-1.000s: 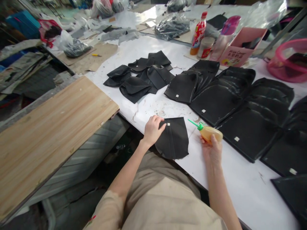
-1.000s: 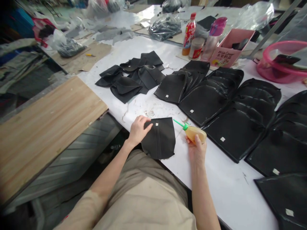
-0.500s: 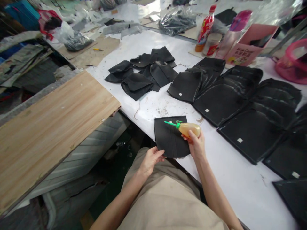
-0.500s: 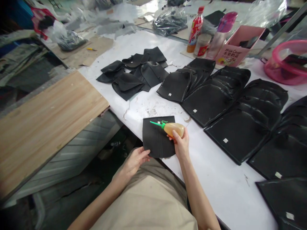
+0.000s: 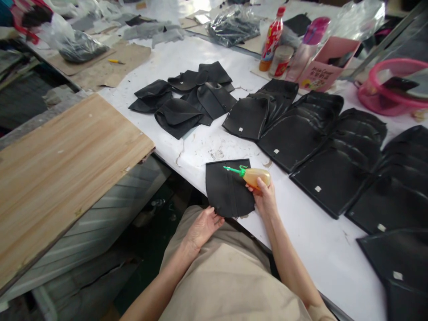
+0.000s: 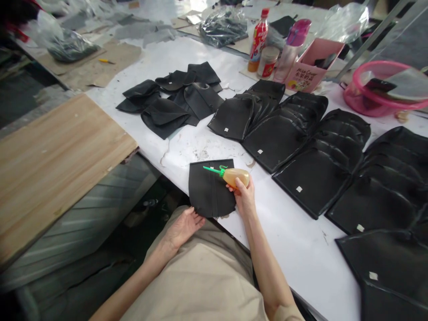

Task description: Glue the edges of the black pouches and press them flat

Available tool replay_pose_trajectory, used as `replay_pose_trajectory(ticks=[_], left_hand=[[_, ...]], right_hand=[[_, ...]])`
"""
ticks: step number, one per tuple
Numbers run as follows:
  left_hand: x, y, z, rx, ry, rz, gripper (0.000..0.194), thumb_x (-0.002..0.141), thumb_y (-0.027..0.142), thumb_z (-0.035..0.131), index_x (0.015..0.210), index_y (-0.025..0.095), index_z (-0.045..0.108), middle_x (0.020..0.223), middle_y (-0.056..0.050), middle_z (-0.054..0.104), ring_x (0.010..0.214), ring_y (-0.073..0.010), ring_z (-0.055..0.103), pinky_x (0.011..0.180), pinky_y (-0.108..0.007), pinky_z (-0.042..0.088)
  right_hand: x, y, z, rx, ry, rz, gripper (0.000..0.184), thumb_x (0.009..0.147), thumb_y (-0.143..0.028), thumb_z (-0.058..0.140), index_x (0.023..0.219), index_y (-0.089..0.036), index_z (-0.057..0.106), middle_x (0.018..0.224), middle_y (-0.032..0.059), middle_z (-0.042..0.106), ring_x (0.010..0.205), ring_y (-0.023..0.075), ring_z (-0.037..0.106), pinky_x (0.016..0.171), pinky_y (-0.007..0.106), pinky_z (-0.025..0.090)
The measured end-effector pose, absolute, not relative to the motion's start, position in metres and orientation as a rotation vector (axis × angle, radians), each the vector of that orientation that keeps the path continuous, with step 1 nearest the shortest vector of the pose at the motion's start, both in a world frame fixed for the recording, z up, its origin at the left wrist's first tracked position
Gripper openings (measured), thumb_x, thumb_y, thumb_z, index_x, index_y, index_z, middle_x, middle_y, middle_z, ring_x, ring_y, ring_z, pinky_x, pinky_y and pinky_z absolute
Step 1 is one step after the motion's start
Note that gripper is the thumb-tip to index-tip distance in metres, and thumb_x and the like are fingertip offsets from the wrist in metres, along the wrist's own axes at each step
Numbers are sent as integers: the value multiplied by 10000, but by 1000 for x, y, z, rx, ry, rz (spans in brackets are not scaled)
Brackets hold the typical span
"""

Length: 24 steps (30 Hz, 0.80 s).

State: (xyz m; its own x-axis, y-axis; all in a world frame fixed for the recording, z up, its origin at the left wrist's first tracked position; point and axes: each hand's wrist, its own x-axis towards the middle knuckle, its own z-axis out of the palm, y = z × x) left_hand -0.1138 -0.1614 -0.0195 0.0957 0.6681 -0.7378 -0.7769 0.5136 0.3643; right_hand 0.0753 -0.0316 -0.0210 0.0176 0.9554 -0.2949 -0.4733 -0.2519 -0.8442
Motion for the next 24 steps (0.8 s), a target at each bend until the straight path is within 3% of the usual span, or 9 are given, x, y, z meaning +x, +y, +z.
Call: replay_pose_trajectory(ticks=[3, 6, 10, 14, 18, 21, 24], left_hand=[[-115, -166, -16, 22, 1044, 978, 406, 719, 398, 885, 998, 182, 686, 1017, -81, 763, 940, -197, 726, 861, -308, 546], [-112, -171, -14, 168, 1123, 827, 465, 677, 437, 913, 967, 148, 694, 998, -113, 762, 883, -206, 725, 818, -308, 535], [-114, -176, -4, 575, 1199, 505, 335, 734, 436, 837, 812, 149, 681, 836, -66, 740, 736, -157, 658, 671, -246, 459], [-123, -159, 34, 1086, 1173, 301, 167, 883, 348, 682, 873, 189, 731, 801, -14, 717, 728, -149, 623, 634, -231, 422], [-122, -103, 56, 1408, 1251, 485, 182, 968, 350, 599, 974, 222, 730, 922, -25, 740, 842, -186, 678, 745, -266, 497], [-112, -50, 37, 1829, 1461, 637, 145, 973, 250, 591, 1048, 221, 711, 1109, -75, 728, 1078, -252, 667, 958, -366, 500], [-101, -10, 4, 2129, 1511, 579, 239, 941, 246, 665, 1167, 173, 683, 1286, -139, 672, 1262, -301, 584, 1075, -440, 453]], right_hand=[[80, -31, -19, -1078, -610, 1510, 484, 716, -453, 875, 1049, -207, 625, 926, 26, 732, 631, 142, 651, 498, 237, 512], [90, -31, -14, -1077, -589, 1465, 493, 712, -454, 880, 1058, -211, 627, 942, 29, 736, 641, 141, 649, 507, 239, 510], [111, -36, -7, -1081, -589, 1376, 461, 720, -409, 892, 1039, -193, 639, 950, 41, 734, 671, 140, 649, 520, 231, 502], [133, -42, -3, -1175, -607, 1253, 481, 694, -399, 919, 1020, -194, 631, 936, 30, 724, 671, 146, 656, 534, 236, 525], [144, -41, -3, -1267, -705, 1108, 523, 693, -411, 924, 1069, -210, 619, 984, 25, 704, 727, 163, 659, 579, 263, 557], [146, -35, -6, -1316, -834, 1022, 588, 694, -420, 924, 1151, -219, 611, 988, 23, 688, 739, 176, 648, 583, 269, 550], [145, -27, -10, -1350, -951, 971, 663, 678, -438, 930, 1213, -236, 594, 1007, 26, 665, 760, 191, 636, 584, 282, 548]])
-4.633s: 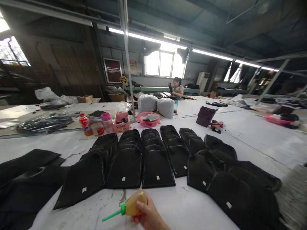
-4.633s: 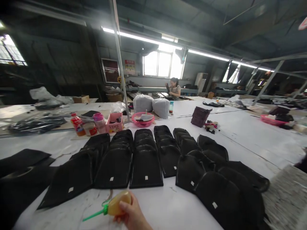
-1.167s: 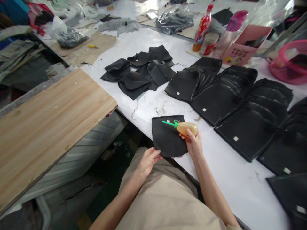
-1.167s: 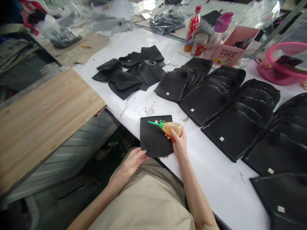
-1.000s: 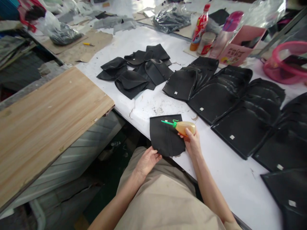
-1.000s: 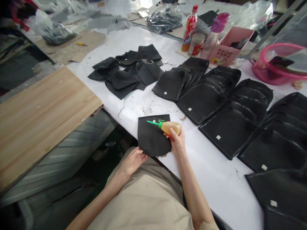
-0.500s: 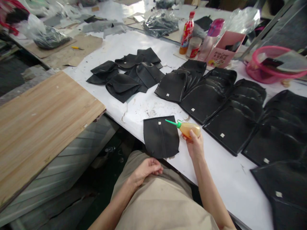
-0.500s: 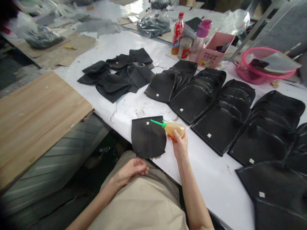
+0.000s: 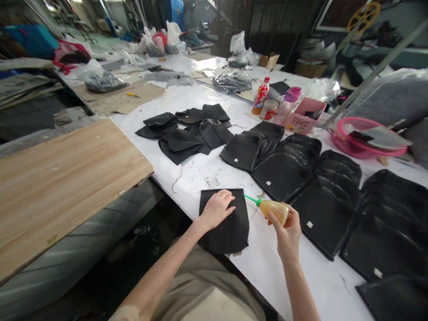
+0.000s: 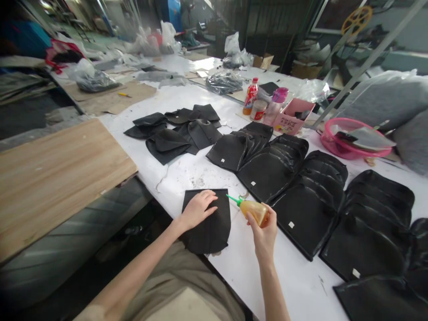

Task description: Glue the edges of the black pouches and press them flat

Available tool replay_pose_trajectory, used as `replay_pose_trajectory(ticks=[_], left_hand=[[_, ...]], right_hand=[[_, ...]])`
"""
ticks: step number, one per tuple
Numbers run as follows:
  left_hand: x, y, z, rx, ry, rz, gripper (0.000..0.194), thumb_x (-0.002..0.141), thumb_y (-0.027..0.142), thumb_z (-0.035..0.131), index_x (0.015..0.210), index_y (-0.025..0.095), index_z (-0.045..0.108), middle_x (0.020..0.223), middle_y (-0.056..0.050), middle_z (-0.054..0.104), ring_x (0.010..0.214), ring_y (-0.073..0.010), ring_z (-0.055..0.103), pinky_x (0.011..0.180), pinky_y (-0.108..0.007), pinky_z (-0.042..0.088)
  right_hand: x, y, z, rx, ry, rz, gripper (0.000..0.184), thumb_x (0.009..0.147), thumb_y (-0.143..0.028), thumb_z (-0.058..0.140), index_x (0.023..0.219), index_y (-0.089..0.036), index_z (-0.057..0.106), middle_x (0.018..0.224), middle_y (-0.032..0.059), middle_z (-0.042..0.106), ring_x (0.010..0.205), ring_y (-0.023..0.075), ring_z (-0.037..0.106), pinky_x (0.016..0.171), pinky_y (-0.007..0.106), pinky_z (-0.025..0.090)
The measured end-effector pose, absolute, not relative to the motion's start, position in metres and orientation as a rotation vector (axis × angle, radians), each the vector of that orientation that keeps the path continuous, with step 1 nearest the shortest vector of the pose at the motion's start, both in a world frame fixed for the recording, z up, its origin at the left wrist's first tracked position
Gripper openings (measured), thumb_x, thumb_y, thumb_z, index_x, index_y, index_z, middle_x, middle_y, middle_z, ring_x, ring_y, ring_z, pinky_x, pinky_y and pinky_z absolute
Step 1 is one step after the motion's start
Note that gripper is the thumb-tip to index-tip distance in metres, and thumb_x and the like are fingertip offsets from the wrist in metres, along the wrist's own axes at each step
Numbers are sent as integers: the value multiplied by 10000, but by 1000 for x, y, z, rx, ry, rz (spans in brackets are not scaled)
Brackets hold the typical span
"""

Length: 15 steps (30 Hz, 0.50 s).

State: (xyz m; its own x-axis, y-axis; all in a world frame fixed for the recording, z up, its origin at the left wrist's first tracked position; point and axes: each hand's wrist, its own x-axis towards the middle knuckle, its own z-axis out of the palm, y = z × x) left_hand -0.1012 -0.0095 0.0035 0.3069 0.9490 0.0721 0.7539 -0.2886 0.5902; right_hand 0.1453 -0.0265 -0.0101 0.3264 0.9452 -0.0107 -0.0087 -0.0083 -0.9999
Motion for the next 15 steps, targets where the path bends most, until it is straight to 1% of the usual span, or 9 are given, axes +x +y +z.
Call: replay_pose_trajectory(ticks=[3, 6, 8, 10, 15], left_hand=[[-95, 8, -20, 2271, 1528, 541, 383, 915, 370, 726, 1237, 175, 659, 1332, -141, 646, 1282, -314, 557, 1086, -457, 431], [-95, 9, -30, 2302, 1552, 568, 476, 898, 445, 739, 1296, 207, 632, 1336, -115, 640, 1266, -306, 552, 1075, -459, 419], [-96, 8, -33, 2296, 1559, 590, 505, 893, 452, 743, 1319, 212, 619, 1345, -107, 635, 1269, -300, 545, 1081, -457, 409], [-97, 7, -35, 2285, 1565, 612, 511, 890, 446, 746, 1325, 212, 617, 1346, -101, 634, 1272, -297, 540, 1088, -453, 402], [-97, 7, -36, 2247, 1562, 658, 512, 877, 439, 758, 1316, 211, 627, 1337, -99, 639, 1269, -296, 538, 1095, -458, 405]], right_hand=[[144, -18, -14, -1399, -1071, 904, 700, 673, -469, 922, 1248, -255, 584, 1097, 45, 631, 860, 229, 635, 621, 315, 559], [141, -9, -15, -1451, -1207, 784, 685, 693, -513, 894, 1255, -262, 592, 1169, 60, 617, 987, 271, 626, 766, 388, 563], [139, -4, -14, -1470, -1286, 694, 663, 709, -540, 872, 1246, -259, 601, 1183, 65, 624, 1038, 290, 617, 875, 441, 535], [138, 0, -13, -1476, -1352, 624, 640, 727, -553, 853, 1238, -255, 607, 1179, 71, 636, 1050, 298, 620, 936, 473, 505], [136, 5, -10, -1457, -1470, 547, 602, 772, -545, 820, 1252, -249, 610, 1176, 84, 657, 1041, 293, 638, 945, 473, 506]])
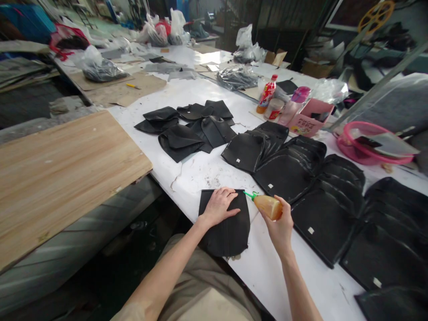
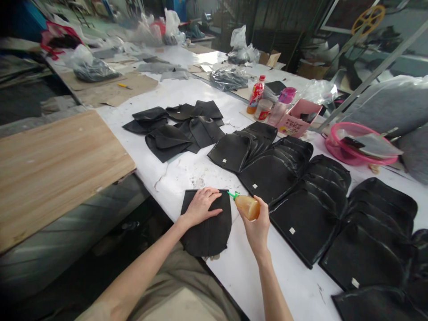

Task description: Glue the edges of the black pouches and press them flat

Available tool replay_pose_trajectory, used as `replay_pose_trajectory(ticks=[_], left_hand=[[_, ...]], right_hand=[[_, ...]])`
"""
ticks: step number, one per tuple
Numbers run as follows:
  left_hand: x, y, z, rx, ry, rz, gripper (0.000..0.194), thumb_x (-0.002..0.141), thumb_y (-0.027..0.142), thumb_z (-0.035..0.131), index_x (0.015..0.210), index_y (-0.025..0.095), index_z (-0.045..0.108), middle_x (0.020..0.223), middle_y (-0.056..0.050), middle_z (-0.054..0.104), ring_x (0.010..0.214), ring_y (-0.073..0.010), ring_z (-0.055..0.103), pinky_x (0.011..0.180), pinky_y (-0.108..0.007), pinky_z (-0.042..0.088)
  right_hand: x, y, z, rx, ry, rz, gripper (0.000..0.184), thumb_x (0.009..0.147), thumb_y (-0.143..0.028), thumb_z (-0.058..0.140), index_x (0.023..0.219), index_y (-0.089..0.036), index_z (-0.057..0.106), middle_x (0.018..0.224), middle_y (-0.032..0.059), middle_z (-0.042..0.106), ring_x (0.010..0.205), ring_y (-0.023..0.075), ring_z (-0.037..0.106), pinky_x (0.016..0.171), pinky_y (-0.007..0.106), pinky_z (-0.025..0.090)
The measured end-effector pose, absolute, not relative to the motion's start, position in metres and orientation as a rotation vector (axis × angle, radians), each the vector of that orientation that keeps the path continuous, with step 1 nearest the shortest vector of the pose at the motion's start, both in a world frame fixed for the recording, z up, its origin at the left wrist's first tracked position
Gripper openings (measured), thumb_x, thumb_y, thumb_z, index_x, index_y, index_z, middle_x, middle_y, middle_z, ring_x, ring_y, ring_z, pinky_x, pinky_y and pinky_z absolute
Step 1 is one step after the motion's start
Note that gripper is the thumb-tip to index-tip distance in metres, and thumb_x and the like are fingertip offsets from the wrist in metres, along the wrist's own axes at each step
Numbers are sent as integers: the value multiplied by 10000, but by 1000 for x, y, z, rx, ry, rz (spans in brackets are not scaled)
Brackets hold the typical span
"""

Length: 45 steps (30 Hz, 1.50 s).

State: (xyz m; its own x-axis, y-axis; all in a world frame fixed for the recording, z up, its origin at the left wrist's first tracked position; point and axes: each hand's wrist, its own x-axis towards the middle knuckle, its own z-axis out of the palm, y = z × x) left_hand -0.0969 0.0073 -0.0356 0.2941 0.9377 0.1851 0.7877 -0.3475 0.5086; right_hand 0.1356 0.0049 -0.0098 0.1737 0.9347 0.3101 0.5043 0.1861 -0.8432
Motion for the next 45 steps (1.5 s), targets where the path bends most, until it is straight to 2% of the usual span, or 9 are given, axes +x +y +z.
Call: replay_pose_trajectory(ticks=[6, 35, 45], left_hand=[[-97, 6, -32, 2223, 1548, 680, 498, 875, 410, 755, 1318, 223, 629, 1343, -101, 638, 1284, -296, 531, 1110, -470, 401], [-98, 3, -29, 2274, 1576, 676, 472, 893, 419, 733, 1298, 202, 621, 1347, -86, 638, 1293, -274, 532, 1104, -447, 421], [-98, 4, -32, 2284, 1572, 671, 465, 905, 427, 723, 1296, 195, 626, 1353, -85, 637, 1297, -272, 529, 1112, -450, 414]], right_hand=[[136, 9, -4, -1397, -1555, 520, 559, 790, -527, 820, 1243, -265, 625, 1115, 69, 674, 1017, 288, 654, 915, 449, 531], [137, 19, 3, -1372, -1715, 396, 519, 853, -529, 770, 1246, -223, 623, 1107, 87, 702, 962, 263, 692, 836, 399, 572], [146, 2, 10, -1408, -1737, 432, 532, 854, -509, 781, 1274, -229, 613, 1161, 96, 702, 994, 269, 686, 873, 412, 568]])
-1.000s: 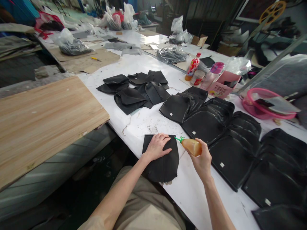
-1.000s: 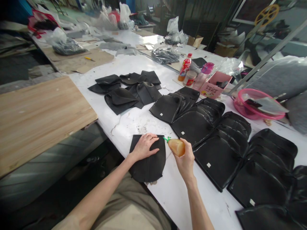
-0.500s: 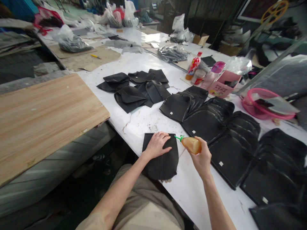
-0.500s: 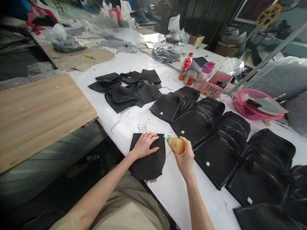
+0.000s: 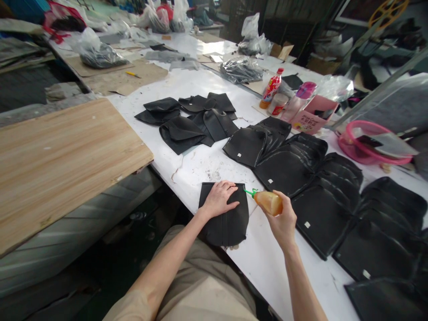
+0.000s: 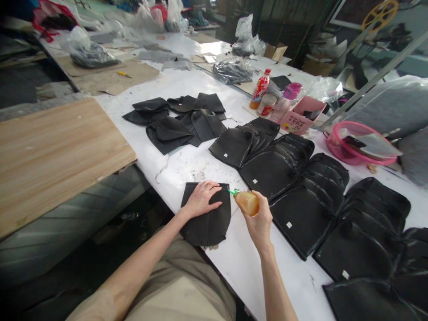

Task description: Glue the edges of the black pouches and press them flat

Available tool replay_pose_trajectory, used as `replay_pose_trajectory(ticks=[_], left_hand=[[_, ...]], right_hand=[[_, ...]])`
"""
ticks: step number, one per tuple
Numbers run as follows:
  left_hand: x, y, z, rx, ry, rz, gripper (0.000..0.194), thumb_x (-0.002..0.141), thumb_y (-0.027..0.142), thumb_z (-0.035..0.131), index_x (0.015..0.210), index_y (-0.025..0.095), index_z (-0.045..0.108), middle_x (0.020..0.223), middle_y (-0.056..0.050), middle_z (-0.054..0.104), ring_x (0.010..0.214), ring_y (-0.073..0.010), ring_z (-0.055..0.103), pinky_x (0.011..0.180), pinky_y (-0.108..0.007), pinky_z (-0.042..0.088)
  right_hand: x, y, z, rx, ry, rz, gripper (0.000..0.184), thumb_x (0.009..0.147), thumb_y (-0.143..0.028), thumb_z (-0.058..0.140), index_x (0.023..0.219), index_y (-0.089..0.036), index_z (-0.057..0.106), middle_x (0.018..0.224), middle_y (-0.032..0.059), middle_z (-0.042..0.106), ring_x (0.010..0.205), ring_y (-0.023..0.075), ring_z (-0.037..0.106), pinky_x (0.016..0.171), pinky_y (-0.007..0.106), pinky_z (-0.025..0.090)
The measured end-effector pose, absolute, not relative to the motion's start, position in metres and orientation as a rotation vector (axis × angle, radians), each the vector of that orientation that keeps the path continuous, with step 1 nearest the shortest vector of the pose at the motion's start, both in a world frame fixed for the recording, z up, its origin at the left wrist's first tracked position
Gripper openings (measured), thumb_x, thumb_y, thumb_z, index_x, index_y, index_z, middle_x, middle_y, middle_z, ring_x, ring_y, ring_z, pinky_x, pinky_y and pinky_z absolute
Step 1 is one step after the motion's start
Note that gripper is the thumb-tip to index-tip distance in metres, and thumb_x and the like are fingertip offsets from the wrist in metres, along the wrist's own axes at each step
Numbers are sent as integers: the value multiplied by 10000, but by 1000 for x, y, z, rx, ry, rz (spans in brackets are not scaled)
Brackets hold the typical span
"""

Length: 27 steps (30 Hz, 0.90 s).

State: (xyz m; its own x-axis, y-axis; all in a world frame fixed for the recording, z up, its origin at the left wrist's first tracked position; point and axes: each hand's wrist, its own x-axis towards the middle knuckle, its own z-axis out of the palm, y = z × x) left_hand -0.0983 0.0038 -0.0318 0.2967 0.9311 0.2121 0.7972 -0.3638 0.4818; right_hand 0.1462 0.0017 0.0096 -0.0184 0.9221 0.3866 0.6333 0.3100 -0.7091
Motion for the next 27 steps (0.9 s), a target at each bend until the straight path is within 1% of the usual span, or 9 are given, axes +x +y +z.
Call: replay_pose_trajectory(ticks=[10, 18, 27], left_hand=[[-99, 5, -33, 2274, 1573, 650, 470, 910, 447, 715, 1298, 194, 633, 1374, -81, 632, 1314, -273, 514, 1123, -447, 397], [-99, 5, -33, 2272, 1572, 647, 473, 905, 439, 722, 1302, 198, 633, 1370, -77, 635, 1311, -270, 517, 1120, -442, 399], [-100, 5, -31, 2287, 1565, 648, 467, 905, 432, 718, 1299, 197, 629, 1364, -84, 629, 1305, -270, 521, 1109, -437, 411]], right_hand=[[151, -9, 12, -1454, -1704, 470, 566, 823, -547, 801, 1260, -236, 622, 1111, 82, 702, 937, 263, 683, 840, 402, 568], [153, -15, 12, -1475, -1677, 510, 597, 802, -572, 809, 1256, -234, 622, 1096, 88, 695, 927, 273, 676, 856, 432, 564], [155, -27, 15, -1482, -1702, 461, 566, 822, -554, 803, 1255, -237, 622, 1098, 80, 689, 933, 262, 672, 848, 408, 567]])
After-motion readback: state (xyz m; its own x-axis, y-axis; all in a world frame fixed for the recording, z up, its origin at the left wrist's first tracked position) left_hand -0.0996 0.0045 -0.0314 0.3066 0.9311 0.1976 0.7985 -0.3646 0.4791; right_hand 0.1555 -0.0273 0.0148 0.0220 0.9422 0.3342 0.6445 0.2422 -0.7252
